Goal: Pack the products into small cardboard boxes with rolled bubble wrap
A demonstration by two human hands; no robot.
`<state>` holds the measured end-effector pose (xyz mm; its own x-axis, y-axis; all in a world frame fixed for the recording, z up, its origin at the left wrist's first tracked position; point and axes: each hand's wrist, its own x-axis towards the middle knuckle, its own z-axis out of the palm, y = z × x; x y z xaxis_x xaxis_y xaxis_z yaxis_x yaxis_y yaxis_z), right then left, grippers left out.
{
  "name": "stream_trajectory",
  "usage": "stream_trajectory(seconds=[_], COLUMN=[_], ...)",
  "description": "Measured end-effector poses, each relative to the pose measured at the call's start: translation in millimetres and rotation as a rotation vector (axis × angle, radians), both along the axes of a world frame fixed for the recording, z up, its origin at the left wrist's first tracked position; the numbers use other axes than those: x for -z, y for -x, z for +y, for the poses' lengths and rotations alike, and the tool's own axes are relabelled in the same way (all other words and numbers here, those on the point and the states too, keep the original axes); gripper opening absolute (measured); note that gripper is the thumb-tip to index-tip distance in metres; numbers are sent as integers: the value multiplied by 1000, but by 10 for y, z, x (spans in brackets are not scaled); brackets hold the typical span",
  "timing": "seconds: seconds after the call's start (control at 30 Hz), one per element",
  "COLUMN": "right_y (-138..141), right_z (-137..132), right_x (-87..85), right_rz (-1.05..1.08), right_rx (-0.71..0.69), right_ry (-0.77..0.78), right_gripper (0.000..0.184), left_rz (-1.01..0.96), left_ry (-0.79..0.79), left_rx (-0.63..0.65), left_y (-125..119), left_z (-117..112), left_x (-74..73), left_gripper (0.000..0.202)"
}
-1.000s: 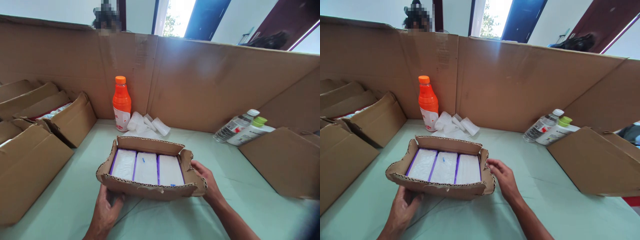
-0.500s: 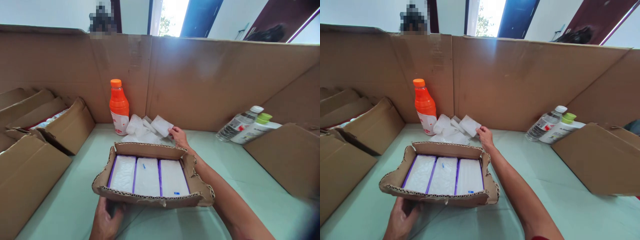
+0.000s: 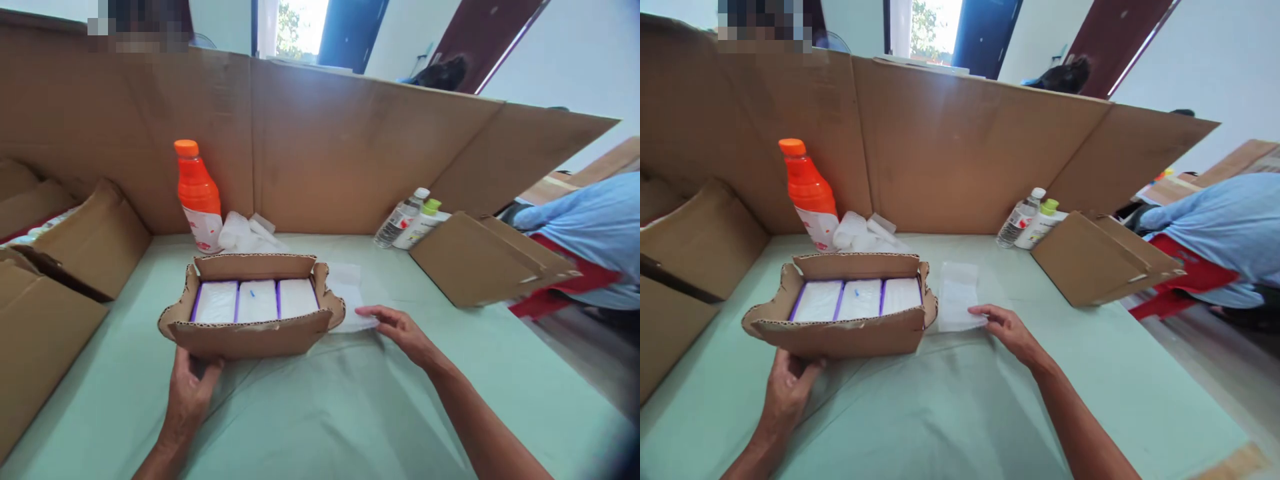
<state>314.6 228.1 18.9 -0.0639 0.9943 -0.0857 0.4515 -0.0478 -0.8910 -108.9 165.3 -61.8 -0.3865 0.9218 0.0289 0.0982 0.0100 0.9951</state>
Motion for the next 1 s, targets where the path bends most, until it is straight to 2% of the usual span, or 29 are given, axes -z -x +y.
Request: stream_trajectory(seconds=[0.07, 0.13, 0.2, 0.27, 0.33, 0.4, 0.53, 0.77, 0.87, 1.0], right_y=[-101, -108, 6, 232, 525, 816, 1198, 1247, 1308, 1408], right_z=[-241, -362, -383, -346, -290, -238, -165, -130, -81, -61], right_x=[-115, -251, -358, -400, -367, -281, -67, 199, 237, 208], right_rz=[-115, -194, -236, -251, -240, -203, -107, -96, -113, -119], right_rx=[10, 67, 65, 5, -67, -131, -188, -90, -41, -27], right_ry=[24, -24, -74, -129, -196, -240, -220, -163, -163, -183], right_gripper=[38, 40, 39, 36, 36, 44, 63, 58, 57, 49], left_rz=[31, 73, 131, 224, 335, 404, 403, 407, 376, 235], left_ry=[-16, -36, -48, -67, -98, -117, -85, -59, -9, 95], left_rx=[8, 2, -2, -15, -37, -36, 20, -35, -38, -33], left_y=[8, 4, 6, 22, 51, 87, 145, 113, 83, 88], left_z=[-12, -31, -45, -48, -39, -24, -12, -12, 16, 35], left_x=[-53, -112, -172, -229, -279, -308, -279, -212, -237, -216], left_gripper=[58, 54, 47, 35, 24, 20, 24, 20, 22, 38])
